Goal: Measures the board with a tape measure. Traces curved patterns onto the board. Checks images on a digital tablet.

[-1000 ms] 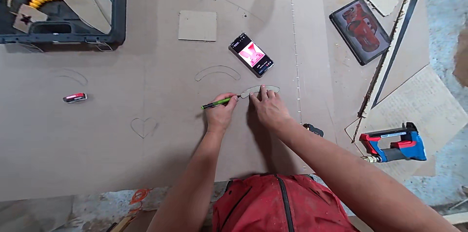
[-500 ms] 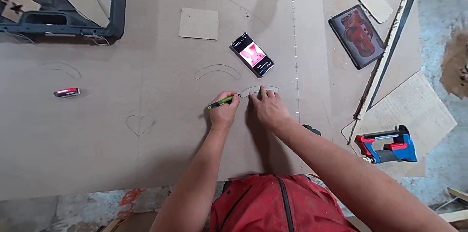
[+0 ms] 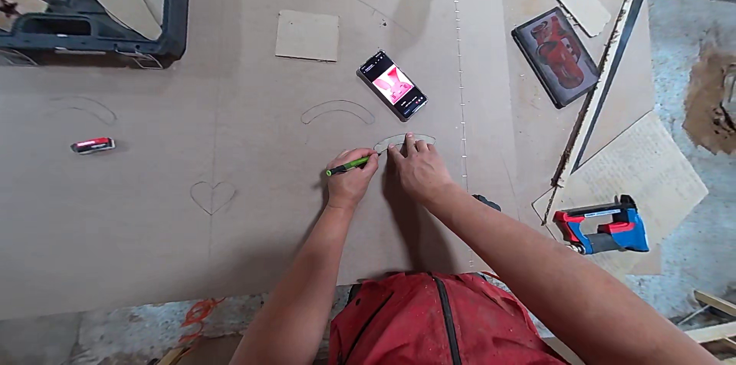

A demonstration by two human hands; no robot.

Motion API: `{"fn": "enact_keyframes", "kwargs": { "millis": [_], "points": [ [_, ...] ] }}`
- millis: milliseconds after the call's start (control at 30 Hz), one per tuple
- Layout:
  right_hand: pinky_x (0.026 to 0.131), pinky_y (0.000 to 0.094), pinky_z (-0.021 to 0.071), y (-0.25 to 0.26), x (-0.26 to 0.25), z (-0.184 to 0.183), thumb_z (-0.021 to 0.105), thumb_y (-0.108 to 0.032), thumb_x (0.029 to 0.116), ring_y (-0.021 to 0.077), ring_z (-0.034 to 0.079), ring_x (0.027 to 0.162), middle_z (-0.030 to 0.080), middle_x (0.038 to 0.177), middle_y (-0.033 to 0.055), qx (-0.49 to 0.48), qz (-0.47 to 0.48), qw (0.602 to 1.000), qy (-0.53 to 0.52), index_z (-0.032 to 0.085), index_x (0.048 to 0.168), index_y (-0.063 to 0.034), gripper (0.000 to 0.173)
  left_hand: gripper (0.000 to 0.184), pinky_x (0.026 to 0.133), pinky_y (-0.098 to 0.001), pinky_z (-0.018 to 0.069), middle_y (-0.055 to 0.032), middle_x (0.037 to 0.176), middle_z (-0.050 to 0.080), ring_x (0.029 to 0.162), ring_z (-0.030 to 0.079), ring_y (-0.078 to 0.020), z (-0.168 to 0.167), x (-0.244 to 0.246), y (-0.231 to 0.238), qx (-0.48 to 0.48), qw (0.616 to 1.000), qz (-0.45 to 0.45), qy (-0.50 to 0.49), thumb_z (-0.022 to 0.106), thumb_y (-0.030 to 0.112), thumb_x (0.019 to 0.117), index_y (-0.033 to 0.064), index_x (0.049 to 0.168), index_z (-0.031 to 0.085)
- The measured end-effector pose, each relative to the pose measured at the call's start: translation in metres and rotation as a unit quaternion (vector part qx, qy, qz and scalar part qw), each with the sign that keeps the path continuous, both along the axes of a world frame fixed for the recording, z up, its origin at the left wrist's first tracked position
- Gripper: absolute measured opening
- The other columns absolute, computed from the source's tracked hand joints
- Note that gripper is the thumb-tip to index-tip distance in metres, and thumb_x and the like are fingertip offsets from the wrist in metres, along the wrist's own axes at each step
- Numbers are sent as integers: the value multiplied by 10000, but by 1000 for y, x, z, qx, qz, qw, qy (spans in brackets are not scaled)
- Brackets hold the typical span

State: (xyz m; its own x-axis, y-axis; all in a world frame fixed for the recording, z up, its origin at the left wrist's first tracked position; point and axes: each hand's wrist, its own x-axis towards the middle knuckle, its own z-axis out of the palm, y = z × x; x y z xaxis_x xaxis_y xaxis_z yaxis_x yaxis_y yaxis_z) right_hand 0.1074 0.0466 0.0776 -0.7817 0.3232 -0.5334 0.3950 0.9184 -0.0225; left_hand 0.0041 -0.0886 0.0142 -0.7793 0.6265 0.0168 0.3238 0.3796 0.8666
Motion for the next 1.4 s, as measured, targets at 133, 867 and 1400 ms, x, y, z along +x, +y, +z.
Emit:
{"fn": "enact_keyframes", "kwargs": {
  "millis": [133, 867, 1400],
  "points": [
    [1033, 546, 439, 0, 1, -2, 439, -145, 1049, 460, 519, 1297, 375, 1567, 317, 1, 0, 1000, 7, 374, 1601, -154, 557, 117, 768, -275, 577, 17, 918, 747, 829, 687, -51, 2, 1, 1, -21, 1000, 7, -2, 715, 226, 935, 157, 992, 791],
    [1052, 543, 425, 1, 1, -1, 435, -176, 1060, 454, 505, 1323, 375, 1573, 309, -6, -8, 1000, 6, 367, 1606, -167, 550, 126, 700, -303, 560, -10, 854, 737, 735, 671, -75, 9, 2, 11, -58, 996, 72, 2, 685, 212, 961, 117, 1005, 755],
    [1037, 543, 433, 0, 2, -1, 418, -172, 1068, 452, 491, 1343, 370, 1582, 303, -3, 0, 1000, 5, 356, 1608, -130, 545, 157, 710, -296, 574, -40, 885, 742, 757, 684, -100, 1, 10, 20, -38, 995, 52, 81, 664, 208, 979, 96, 1041, 755]
  ]
}}
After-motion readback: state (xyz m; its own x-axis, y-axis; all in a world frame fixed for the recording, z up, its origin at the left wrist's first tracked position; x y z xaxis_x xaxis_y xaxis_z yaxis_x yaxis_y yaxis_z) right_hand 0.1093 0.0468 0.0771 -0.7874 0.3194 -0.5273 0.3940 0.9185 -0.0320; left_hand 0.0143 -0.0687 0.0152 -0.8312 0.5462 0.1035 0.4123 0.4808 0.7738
